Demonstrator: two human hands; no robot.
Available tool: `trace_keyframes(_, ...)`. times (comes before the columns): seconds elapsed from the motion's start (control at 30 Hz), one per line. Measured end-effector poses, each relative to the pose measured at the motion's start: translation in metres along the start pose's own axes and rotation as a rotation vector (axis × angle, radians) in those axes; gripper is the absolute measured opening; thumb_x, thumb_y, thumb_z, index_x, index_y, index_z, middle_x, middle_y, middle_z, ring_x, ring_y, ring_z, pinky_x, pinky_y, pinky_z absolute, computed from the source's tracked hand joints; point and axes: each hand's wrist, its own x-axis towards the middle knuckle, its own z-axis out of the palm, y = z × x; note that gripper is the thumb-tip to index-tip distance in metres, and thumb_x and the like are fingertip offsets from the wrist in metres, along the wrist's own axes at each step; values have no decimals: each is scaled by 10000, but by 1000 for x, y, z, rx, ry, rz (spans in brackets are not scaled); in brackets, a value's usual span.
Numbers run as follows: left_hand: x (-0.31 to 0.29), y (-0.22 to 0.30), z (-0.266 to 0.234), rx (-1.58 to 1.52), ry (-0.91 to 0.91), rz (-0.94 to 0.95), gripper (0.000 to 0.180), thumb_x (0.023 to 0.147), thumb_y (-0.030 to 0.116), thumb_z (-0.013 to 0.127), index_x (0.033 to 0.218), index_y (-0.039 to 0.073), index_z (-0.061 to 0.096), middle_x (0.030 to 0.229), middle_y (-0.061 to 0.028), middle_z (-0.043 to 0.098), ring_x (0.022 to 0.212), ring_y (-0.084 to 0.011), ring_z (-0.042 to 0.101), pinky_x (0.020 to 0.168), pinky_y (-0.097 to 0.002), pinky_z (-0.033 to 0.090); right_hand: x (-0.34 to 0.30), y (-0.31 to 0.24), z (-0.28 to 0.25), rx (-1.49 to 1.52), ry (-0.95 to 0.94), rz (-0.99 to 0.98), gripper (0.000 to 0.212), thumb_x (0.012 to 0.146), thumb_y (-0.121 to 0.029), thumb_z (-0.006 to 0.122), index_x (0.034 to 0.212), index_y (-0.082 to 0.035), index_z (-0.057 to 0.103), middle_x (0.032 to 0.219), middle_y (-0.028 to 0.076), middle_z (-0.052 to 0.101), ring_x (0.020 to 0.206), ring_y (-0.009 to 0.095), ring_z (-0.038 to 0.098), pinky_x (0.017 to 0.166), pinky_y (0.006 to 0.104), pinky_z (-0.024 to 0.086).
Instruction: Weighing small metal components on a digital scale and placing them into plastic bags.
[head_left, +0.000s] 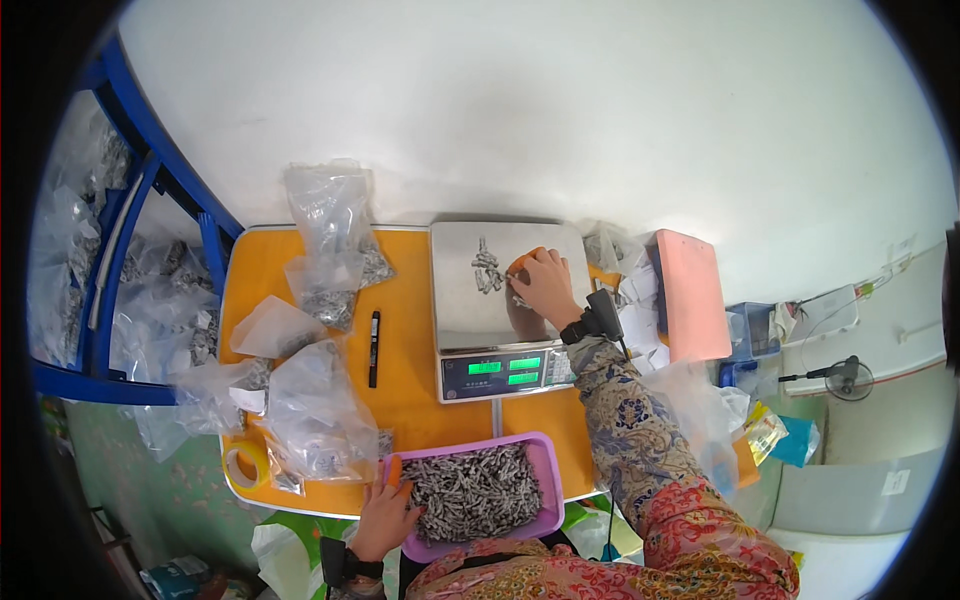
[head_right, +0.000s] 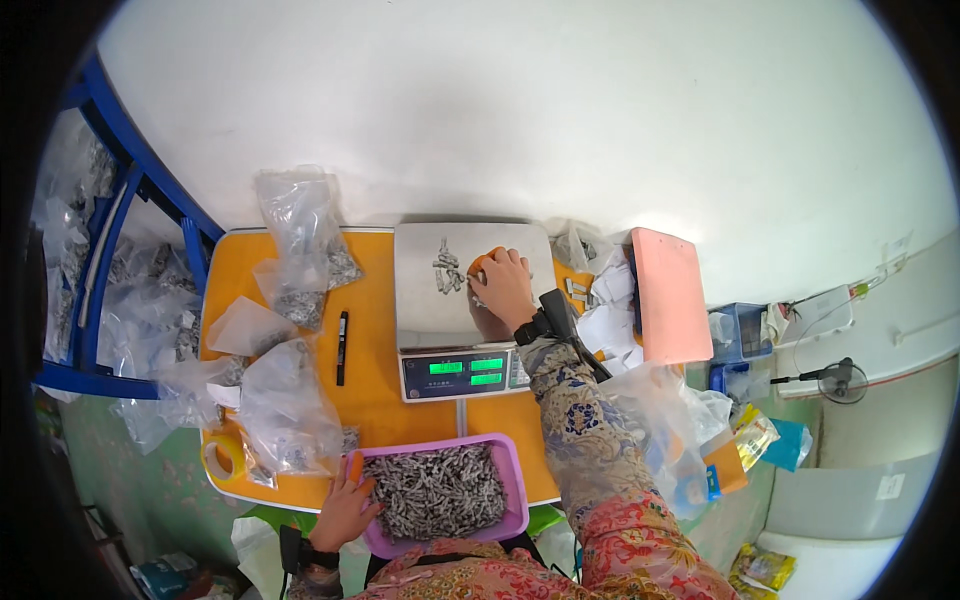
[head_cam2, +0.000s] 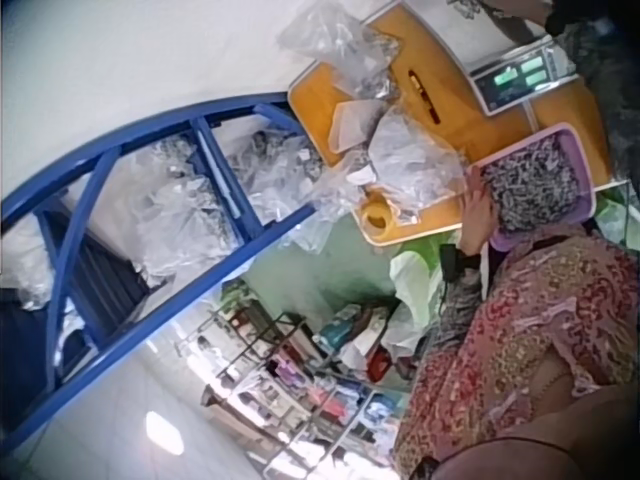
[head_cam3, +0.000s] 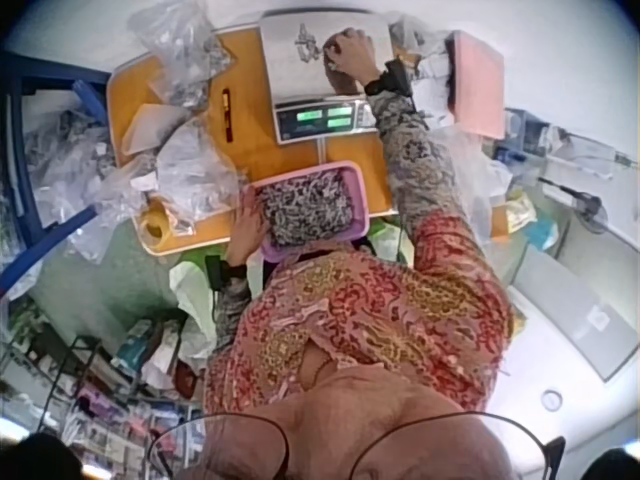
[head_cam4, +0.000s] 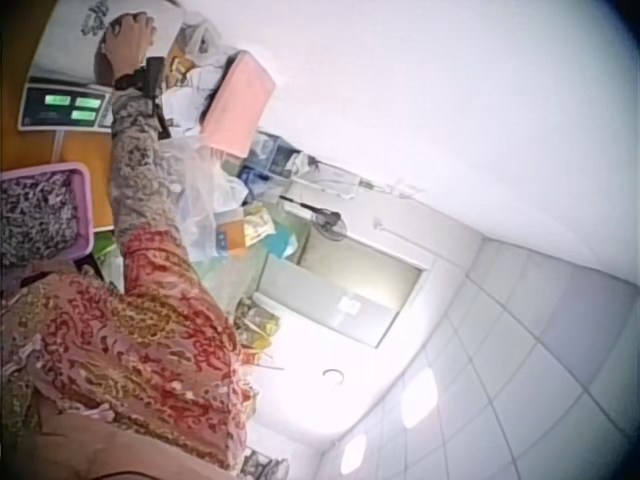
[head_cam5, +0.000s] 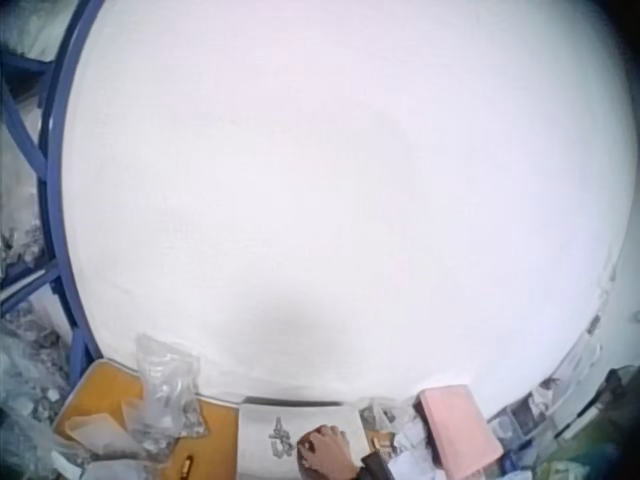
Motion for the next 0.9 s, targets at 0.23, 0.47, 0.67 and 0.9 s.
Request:
trace_keyframes(0.23,-1,0,0,13,15,-2,510,785,304,650,1174,5,511,1454,-212,228,1336,-443,185,1008,-581,261,-3,7,-11,-116,14,87,237,706,-278,670,837,-81,646,933,91,559,942,286,491,787,420,370)
trace_keyframes(0.47,-1,-1,-1,11,8,-13,515,780,300,655,1176,4,510,1454,-212,227,1337,-440,187,1011,-578,258,9,-41,3,-58,-51,158,317,704,-357,700,841,-78,636,891,85,571,908,286,512,791,442,365)
trace_keyframes(0.67,-1,1,-1,34,-33,-24,489,793,296,635,1182,30,503,1473,-238,162,1355,-437,138,1016,-561,266,6,-36,11,-10,-76,195,312,702,-328,715,841,-63,629,889,93,597,906,281,545,776,439,392)
trace_keyframes(0.9,-1,1,-2,25,-43,-33,481,792,291,635,1175,28,511,1469,-243,167,1357,-436,137,1019,-551,263,11,-15,11,511,-51,373,211,707,-249,701,795,-62,656,793,120,653,750,304,609,670,407,462)
